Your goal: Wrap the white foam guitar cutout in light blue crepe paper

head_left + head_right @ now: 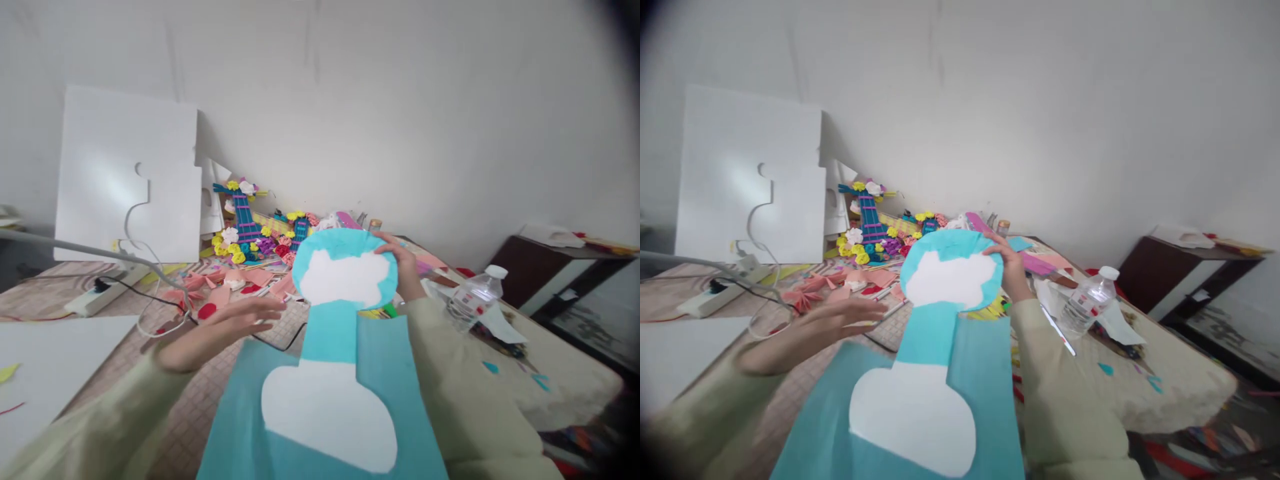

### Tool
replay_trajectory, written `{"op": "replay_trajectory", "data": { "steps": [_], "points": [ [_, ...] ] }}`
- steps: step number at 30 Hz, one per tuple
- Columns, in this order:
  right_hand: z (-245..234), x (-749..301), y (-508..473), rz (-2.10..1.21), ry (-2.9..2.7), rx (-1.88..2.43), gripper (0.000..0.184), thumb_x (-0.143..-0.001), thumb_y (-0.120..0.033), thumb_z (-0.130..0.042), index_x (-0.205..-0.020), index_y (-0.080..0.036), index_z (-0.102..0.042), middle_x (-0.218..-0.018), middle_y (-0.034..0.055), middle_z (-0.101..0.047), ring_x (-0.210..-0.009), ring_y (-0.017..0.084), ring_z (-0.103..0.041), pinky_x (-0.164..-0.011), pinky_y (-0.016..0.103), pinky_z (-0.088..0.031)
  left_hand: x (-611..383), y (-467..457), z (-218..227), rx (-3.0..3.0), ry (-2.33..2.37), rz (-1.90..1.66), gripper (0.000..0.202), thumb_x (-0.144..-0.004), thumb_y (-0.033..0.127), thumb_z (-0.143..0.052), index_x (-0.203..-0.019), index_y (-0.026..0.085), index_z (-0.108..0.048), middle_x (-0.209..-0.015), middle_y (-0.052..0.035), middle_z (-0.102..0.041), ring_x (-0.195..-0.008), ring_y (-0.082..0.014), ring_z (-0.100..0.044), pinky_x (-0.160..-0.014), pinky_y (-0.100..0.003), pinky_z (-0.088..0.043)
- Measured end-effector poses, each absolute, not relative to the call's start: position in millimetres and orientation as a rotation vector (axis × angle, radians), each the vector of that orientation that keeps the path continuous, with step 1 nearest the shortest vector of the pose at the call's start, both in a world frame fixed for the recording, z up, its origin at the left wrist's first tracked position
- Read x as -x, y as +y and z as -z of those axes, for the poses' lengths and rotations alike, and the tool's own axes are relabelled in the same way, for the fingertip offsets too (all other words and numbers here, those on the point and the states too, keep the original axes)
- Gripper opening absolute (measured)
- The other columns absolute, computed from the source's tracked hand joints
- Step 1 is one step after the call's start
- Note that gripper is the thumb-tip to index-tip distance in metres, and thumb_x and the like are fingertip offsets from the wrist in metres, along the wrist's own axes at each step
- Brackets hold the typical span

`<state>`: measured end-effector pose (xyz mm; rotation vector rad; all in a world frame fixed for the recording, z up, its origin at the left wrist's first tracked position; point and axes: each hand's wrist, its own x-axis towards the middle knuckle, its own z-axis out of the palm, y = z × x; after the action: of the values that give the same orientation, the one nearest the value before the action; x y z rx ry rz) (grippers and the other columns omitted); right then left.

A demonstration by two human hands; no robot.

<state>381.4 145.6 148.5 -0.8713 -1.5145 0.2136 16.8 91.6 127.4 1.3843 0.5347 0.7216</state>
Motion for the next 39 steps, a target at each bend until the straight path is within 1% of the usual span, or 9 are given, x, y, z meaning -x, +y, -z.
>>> {"op": "replay_trajectory", "data": {
  "steps": [4,7,10,12,15,18,22,28,39],
  "points": [
    [-138.4,-328.7,170.2,-0.321,-1.591,0.845,0.011,-0.072,-0.025,-0.055,-0.068,-0.023,-0.065,-0.116,0.0006,-0.06,-0.111,0.022,-0.051,-0.094,0.038,-0.038,-61.0,116.5,-109.1,-1.139,0.639,-0.606,0.038,-0.072,0.033,-0.065,-0.106,0.017,-0.061,-0.107,-0.0107,-0.066,-0.093,-0.0244,-0.062,-0.081,-0.038,-0.047],
    [-129.6,-319.3,183.0,-0.362,-1.594,0.863,0.019,-0.075,-0.03,-0.053,-0.089,-0.025,-0.065,-0.118,0.0017,-0.058,-0.113,0.022,-0.049,-0.097,0.039,-0.036,-71.3,128.6,-89.6,-0.959,0.684,-0.547,0.026,-0.065,0.02,-0.072,-0.087,0.009,-0.066,-0.08,-0.0112,-0.071,-0.071,-0.0209,-0.066,-0.068,-0.033,-0.053],
    [-133.1,-338.1,183.6,-0.383,-1.577,0.923,0.037,-0.073,-0.032,-0.058,-0.109,-0.024,-0.057,-0.116,0.006,-0.058,-0.101,0.022,-0.058,-0.087,0.039,-0.044,-66.2,132.6,-75.5,-0.862,0.739,-0.669,0.007,-0.065,0.013,-0.069,-0.07,0.01,-0.064,-0.061,-0.0051,-0.068,-0.054,-0.0134,-0.063,-0.054,-0.022,-0.051],
    [-141.3,-352.0,173.7,-0.368,-1.546,0.975,0.035,-0.074,-0.031,-0.059,-0.108,-0.022,-0.057,-0.103,0.0071,-0.063,-0.085,0.019,-0.062,-0.077,0.036,-0.048,-64.4,133.8,-68.9,-0.814,0.761,-0.754,0.007,-0.068,0.012,-0.065,-0.075,0.012,-0.064,-0.06,-0.0026,-0.068,-0.051,-0.0123,-0.062,-0.052,-0.022,-0.05],
    [-150.2,-348.3,146.6,-0.328,-1.547,1.101,0.02,-0.076,-0.029,-0.057,-0.093,-0.02,-0.062,-0.083,0.0042,-0.064,-0.068,0.016,-0.06,-0.066,0.032,-0.05,-71.9,134.3,-61.3,-0.727,0.769,-0.84,0.027,-0.069,0.011,-0.061,-0.096,0.012,-0.061,-0.076,-0.0056,-0.071,-0.064,-0.0171,-0.066,-0.062,-0.028,-0.053],
    [-143.4,-312.6,121.4,-0.337,-1.803,1.244,0.014,-0.078,-0.025,-0.054,-0.088,-0.02,-0.064,-0.082,0.0042,-0.065,-0.066,0.015,-0.058,-0.062,0.029,-0.048,-86.6,131.6,-55.7,-0.656,0.761,-0.897,0.038,-0.07,0.012,-0.057,-0.109,0.011,-0.055,-0.092,-0.0097,-0.071,-0.079,-0.0217,-0.067,-0.07,-0.032,-0.053],
    [-120.0,-266.9,114.3,-0.39,-2.03,1.327,0.009,-0.075,-0.015,-0.057,-0.076,-0.017,-0.066,-0.079,0.0053,-0.064,-0.072,0.017,-0.057,-0.069,0.032,-0.046,-97.5,125.6,-49.6,-0.563,0.747,-0.929,0.048,-0.069,0.011,-0.054,-0.117,0.01,-0.052,-0.097,-0.0118,-0.07,-0.09,-0.0275,-0.065,-0.077,-0.039,-0.051],
    [-97.9,-260.9,127.3,-0.585,-1.999,1.272,0.005,-0.075,-0.014,-0.059,-0.074,-0.017,-0.062,-0.075,0.0019,-0.065,-0.07,0.014,-0.059,-0.064,0.026,-0.047,-89.9,122.5,-42.8,-0.441,0.65,-0.963,0.054,-0.063,0.007,-0.052,-0.118,0.01,-0.053,-0.096,-0.0103,-0.071,-0.1,-0.0307,-0.06,-0.092,-0.046,-0.042],
    [-67.7,-262.5,116.6,-0.738,-1.838,1.092,0.01,-0.079,-0.02,-0.057,-0.083,-0.022,-0.066,-0.084,0.003,-0.067,-0.083,0.017,-0.061,-0.079,0.033,-0.047,-89.2,116.4,-37.9,-0.38,0.876,-0.971,0.052,-0.06,0.014,-0.069,-0.111,0.015,-0.059,-0.102,-0.0089,-0.069,-0.112,-0.0338,-0.052,-0.097,-0.046,-0.04]
  ]
}}
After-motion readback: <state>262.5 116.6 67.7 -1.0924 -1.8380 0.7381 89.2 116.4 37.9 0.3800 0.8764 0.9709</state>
